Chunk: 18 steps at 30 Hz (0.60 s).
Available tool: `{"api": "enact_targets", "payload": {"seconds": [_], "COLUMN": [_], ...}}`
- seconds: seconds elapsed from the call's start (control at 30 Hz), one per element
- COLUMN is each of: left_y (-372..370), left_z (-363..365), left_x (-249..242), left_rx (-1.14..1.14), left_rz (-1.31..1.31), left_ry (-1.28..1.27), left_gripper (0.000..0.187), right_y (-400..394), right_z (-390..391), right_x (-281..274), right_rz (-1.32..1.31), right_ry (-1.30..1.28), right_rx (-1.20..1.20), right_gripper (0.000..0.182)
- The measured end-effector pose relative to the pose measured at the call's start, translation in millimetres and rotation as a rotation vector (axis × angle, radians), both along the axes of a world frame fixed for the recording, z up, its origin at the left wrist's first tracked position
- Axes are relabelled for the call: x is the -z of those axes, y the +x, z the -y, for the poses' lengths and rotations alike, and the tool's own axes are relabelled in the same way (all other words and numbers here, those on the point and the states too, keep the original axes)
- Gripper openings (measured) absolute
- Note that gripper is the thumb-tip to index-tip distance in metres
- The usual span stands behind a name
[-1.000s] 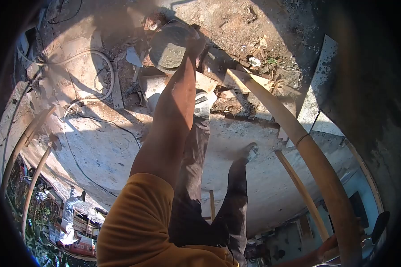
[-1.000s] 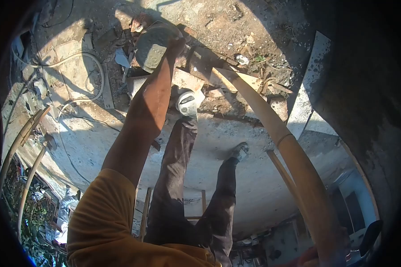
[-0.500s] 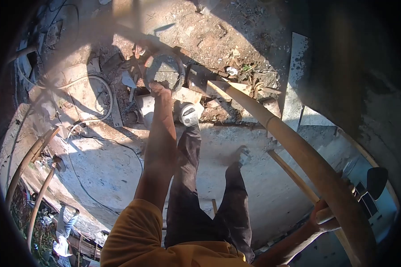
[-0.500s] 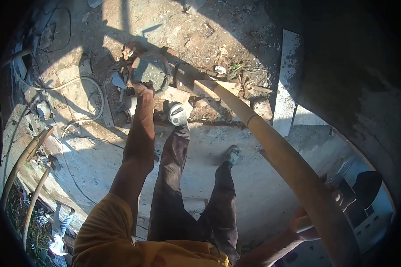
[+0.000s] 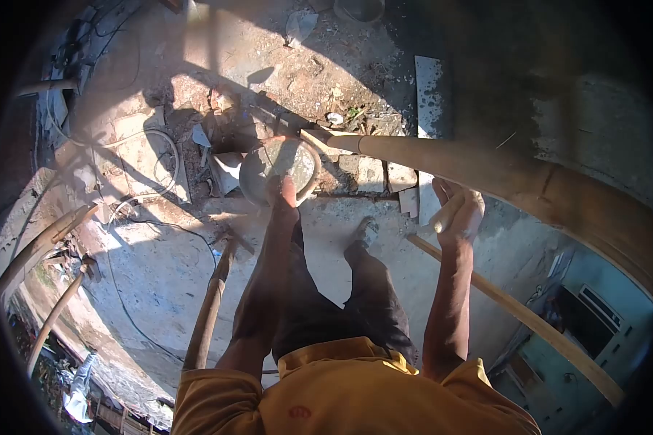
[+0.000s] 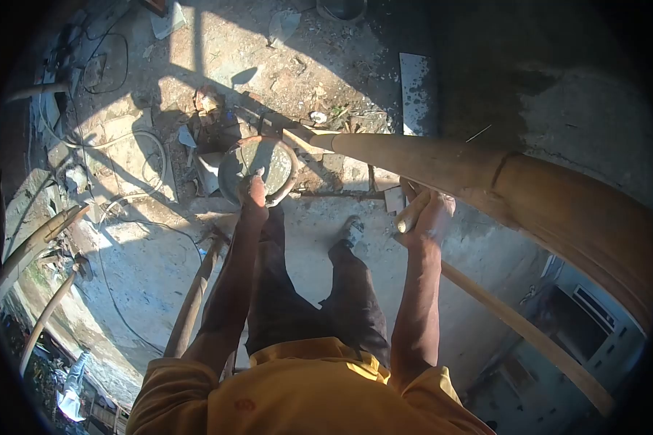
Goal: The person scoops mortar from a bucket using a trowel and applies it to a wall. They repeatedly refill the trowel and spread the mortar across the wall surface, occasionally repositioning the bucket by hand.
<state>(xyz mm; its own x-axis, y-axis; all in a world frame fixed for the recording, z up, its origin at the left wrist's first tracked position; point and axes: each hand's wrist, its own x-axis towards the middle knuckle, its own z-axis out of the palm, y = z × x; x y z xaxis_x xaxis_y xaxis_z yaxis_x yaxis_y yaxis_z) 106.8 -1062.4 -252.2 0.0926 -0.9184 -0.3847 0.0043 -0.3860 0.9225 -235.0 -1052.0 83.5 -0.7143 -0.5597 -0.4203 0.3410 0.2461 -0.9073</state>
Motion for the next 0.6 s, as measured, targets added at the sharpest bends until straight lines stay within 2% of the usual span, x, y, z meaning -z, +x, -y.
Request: {"api": "enact_targets", "payload": {"seconds": [0.03, 0.1, 0.13, 0.2, 0.23, 0.27, 0.3, 0.33, 0.43, 0.5, 0.57, 0.6], "left_y": [-4.7, -33.9, -48.4, -82.5, -100.1, -113.3, -125.0, -133.9, -157.0, -175.2, -185.0, -191.3], "left_z": [-20.4, -43.2, -56.4, -86.2, -99.0, -113.7, -133.8, -150.5, -175.5, -194.2, -223.4, -234.0], "left_x": [-3.5, -47.0, -72.9, -127.3, -147.0, -147.8, -138.8, -136.9, -167.3, -185.5, -160.4, -159.5], "left_rx": [0.123, 0.154, 0.170, 0.075, 0.025, 0.027, 0.042, 0.066, 0.294, 0.390, 0.481, 0.515], "left_rz": [0.182, 0.224, 0.026, -0.017, -0.110, -0.137, -0.162, -0.179, -0.086, -0.055, -0.031, -0.069], "left_ry": [-0.110, 0.119, 0.046, 0.160, 0.114, 0.158, 0.213, 0.278, 0.369, 0.393, 0.389, 0.379], "left_gripper": [0.038, 0.038, 0.043, 0.050, 0.052, 0.049, 0.047, 0.044, 0.036, 0.034, 0.037, 0.038], "right_y": [-6.4, -28.9, -48.7, -95.3, -123.3, -152.6, -183.2, -203.7, -203.7, -206.1, -177.2, -153.4], "right_z": [-15.0, -56.1, -87.6, -171.8, -222.5, -279.9, -333.0, -378.0, -458.7, -568.0, -648.9, -672.0], "right_x": [5.2, 18.6, 32.3, 64.4, 84.8, 111.4, 133.8, 143.7, 82.7, 91.9, 73.5, 49.2], "right_rz": [0.022, 0.057, 0.068, 0.059, -0.034, -0.312, -0.847, -1.075, -0.384, -0.290, -0.037, 0.017], "right_ry": [0.075, 0.228, 0.300, 0.402, 0.399, 0.372, 0.374, 0.362, 0.596, 0.727, 0.968, 1.145], "right_rx": [-0.026, -0.085, -0.110, -0.174, -0.273, -0.491, -0.771, -0.856, -0.456, -0.451, -0.345, -0.341], "right_gripper": [0.046, 0.044, 0.045, 0.044, 0.043, 0.042, 0.041, 0.040, 0.032, 0.026, 0.022, 0.026]}}
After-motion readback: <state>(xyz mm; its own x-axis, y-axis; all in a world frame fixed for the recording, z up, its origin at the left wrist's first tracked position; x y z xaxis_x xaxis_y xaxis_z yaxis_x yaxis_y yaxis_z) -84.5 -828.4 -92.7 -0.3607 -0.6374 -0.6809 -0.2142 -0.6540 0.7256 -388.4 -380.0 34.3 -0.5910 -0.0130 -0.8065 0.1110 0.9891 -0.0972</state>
